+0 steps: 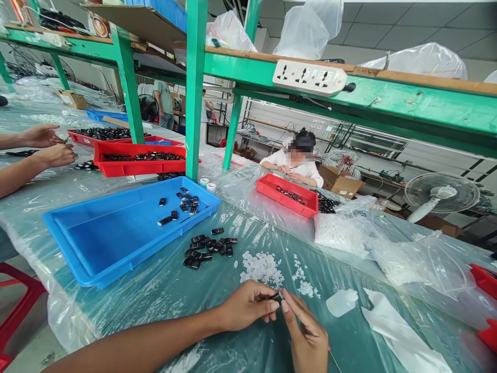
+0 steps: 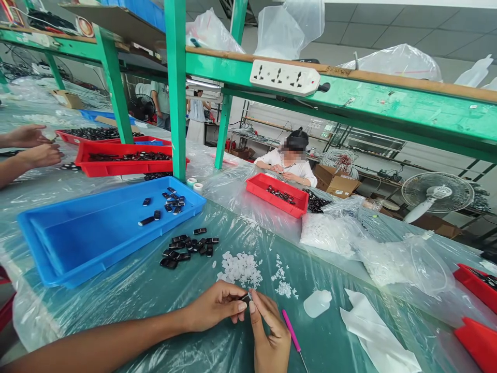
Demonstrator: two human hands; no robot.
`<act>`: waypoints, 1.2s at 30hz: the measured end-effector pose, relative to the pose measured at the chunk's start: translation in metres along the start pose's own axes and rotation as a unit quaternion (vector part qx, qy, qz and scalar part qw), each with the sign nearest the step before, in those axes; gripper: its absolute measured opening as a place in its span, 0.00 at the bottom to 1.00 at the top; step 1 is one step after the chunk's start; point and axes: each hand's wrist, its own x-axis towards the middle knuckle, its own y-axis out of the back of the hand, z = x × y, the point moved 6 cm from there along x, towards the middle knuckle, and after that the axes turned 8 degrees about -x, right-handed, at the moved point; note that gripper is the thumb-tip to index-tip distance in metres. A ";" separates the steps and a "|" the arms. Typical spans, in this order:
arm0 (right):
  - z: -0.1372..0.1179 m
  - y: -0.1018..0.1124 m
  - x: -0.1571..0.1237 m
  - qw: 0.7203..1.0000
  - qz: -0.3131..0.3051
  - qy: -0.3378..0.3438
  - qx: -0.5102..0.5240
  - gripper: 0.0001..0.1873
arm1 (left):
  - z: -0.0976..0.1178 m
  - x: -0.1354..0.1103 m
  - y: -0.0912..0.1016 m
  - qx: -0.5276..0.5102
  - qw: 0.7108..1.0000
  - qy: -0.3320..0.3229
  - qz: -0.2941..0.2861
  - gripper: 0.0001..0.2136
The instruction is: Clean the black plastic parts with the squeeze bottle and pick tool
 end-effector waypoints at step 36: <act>0.018 -0.005 -0.001 0.995 -0.001 -0.100 -0.002 0.23 | -0.008 0.001 0.000 -0.133 0.984 0.111 -0.044 0.19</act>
